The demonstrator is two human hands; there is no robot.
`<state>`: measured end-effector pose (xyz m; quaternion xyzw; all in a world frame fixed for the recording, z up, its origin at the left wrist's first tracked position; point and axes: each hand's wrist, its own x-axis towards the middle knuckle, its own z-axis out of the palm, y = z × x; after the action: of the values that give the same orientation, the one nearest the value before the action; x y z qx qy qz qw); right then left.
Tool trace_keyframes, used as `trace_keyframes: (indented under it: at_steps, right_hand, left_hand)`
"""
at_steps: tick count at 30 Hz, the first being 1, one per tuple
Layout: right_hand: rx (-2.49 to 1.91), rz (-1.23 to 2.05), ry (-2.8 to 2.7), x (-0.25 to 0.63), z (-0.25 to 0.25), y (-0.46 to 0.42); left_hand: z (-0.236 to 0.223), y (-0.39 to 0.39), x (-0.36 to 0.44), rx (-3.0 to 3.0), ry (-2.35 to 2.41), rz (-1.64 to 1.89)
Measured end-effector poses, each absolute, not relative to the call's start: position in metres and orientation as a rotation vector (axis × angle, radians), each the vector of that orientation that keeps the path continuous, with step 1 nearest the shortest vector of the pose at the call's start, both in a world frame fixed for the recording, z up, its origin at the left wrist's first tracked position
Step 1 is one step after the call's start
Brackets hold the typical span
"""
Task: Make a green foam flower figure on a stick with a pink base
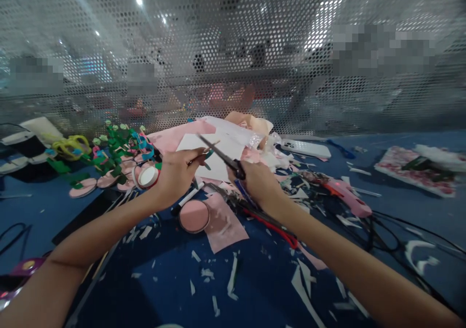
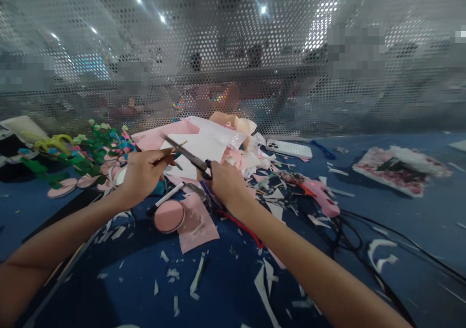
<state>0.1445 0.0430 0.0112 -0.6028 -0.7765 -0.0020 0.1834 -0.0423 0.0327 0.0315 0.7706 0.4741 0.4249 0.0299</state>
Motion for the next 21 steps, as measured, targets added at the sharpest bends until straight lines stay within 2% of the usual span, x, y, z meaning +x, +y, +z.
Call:
trace_keyframes:
  at_steps: [4,10,21]
  right_hand:
    - [-1.755,0.065,-1.979,0.158,0.006,0.057]
    - [-1.829,-0.071,-1.971,0.165,0.018,0.054]
    - [-1.984,-0.153,-2.106,0.182,-0.014,0.078]
  left_hand:
    - [0.030,0.032,-0.043,2.542,1.470,1.348]
    - [0.023,0.039,-0.046,2.810,1.557,1.413]
    - [0.003,0.050,-0.046,3.207,1.693,1.051]
